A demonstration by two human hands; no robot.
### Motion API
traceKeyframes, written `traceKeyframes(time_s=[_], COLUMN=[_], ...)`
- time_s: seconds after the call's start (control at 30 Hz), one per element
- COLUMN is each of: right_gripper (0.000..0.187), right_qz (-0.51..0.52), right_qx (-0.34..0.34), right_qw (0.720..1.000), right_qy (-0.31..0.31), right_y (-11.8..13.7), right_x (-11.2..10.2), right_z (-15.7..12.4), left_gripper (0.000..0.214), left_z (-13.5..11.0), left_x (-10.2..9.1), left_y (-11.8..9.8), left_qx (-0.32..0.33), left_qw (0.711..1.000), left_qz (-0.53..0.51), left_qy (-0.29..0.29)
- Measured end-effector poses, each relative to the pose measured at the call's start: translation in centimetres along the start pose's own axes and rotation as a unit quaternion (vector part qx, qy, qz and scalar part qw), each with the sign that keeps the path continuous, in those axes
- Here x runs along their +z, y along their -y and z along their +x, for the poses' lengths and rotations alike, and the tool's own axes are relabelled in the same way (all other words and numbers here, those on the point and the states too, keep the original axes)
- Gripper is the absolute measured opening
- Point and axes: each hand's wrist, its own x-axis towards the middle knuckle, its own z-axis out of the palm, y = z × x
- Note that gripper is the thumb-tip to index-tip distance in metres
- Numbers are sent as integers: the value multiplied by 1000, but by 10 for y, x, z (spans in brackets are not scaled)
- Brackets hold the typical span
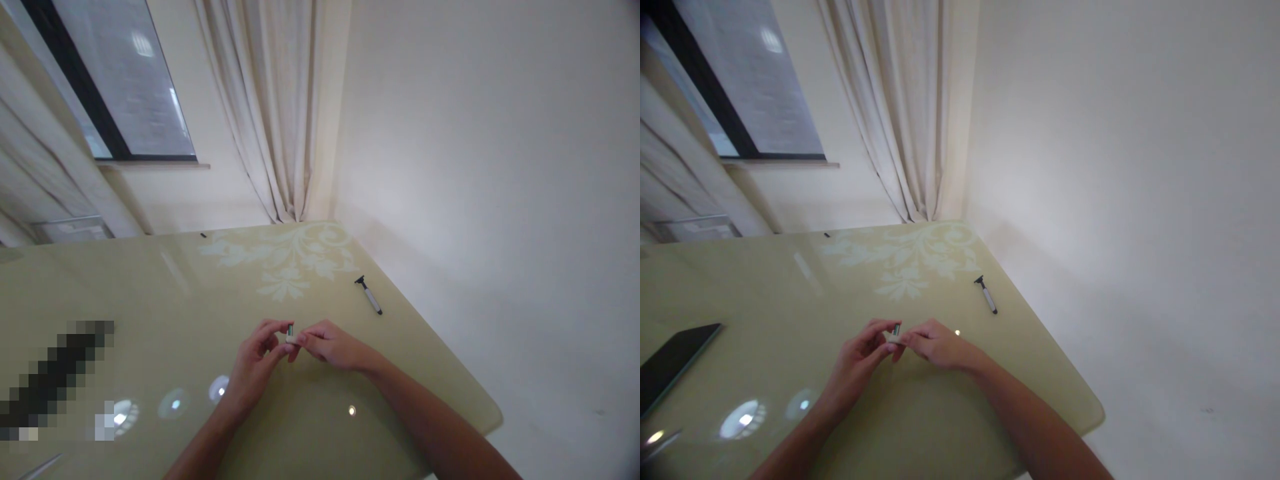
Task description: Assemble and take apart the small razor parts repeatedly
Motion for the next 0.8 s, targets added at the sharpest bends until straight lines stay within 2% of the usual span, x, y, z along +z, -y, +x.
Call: traceKeyframes(time_s=[0.07,0.23,0.37,0.4,0.53,0.57,0.7,0.73,0.8], right_gripper=[61,61,64,65,62,61,63,63,63], right_qz=[26,-35,-8,-7,-54,-59,-25,-19,-21], right_qx=[19,-31,-6,-3,-38,-44,-16,-6,-3], right_qw=[999,996,1000,1000,993,992,999,1000,999], right_qy=[20,-82,-1,3,-93,-99,-15,-8,-38], right_y=[-1,3,6,6,6,6,5,5,5], right_x=[-1,0,1,1,2,2,2,1,0], right_z=[0,2,0,-1,0,1,0,0,0], left_gripper=[36,31,37,37,34,34,40,41,40], left_z=[0,1,1,1,0,0,0,-1,-1], left_x=[0,1,1,1,2,2,2,3,3], left_y=[1,1,2,2,1,1,1,1,1], left_qx=[-5,-4,-11,-14,-18,-19,-31,-32,-30], left_qw=[1000,1000,999,999,999,999,998,998,998], left_qz=[-10,-11,-39,-45,-42,-40,-46,-48,-47], left_qy=[1,4,1,3,9,9,1,0,4])
